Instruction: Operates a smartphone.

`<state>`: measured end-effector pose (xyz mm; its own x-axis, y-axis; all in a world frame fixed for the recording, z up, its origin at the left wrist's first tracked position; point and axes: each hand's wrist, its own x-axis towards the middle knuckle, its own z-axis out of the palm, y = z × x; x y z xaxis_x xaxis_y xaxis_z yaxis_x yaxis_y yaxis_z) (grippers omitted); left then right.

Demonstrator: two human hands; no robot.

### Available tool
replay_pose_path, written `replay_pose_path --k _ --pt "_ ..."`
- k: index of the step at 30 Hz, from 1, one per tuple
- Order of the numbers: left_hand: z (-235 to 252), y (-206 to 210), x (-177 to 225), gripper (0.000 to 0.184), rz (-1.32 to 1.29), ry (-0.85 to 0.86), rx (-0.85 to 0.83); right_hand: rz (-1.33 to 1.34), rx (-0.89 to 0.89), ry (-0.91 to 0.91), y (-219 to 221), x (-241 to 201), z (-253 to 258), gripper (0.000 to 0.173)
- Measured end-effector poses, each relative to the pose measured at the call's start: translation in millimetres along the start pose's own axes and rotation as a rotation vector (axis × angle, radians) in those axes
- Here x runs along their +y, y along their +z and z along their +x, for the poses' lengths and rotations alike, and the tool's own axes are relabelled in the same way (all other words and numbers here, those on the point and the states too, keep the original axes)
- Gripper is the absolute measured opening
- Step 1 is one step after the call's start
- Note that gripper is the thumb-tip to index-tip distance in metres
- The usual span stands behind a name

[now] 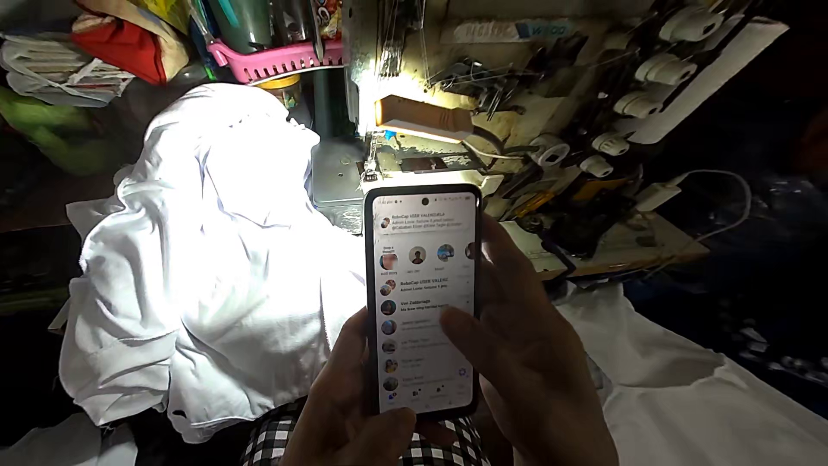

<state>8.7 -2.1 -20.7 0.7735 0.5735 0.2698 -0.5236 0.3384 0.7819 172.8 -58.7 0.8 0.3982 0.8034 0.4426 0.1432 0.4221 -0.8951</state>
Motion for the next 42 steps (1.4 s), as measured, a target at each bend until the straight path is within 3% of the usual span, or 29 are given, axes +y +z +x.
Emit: replay_pose_path --k 17,24,33,42 --pt "-0.3 -0.9 -2.3 0.063 0.013 -0.002 -0.014 -0.125 0.105 -0.006 6.0 -0.6 0.2 0.065" --pt "-0.3 -2.2 0.7 0.062 -0.003 0.011 0.032 0.017 -0.011 0.021 1.2 3.5 -5.3 0.062" --pt "-0.7 -10.9 8.6 0.062 -0.013 0.046 0.063 0.153 -0.248 0.114 -2.0 6.6 -14.9 0.085" --pt "-1.2 -12.7 10.2 0.067 -0.059 0.062 0.042 0.118 -0.248 0.120 2.7 6.7 -18.6 0.091"
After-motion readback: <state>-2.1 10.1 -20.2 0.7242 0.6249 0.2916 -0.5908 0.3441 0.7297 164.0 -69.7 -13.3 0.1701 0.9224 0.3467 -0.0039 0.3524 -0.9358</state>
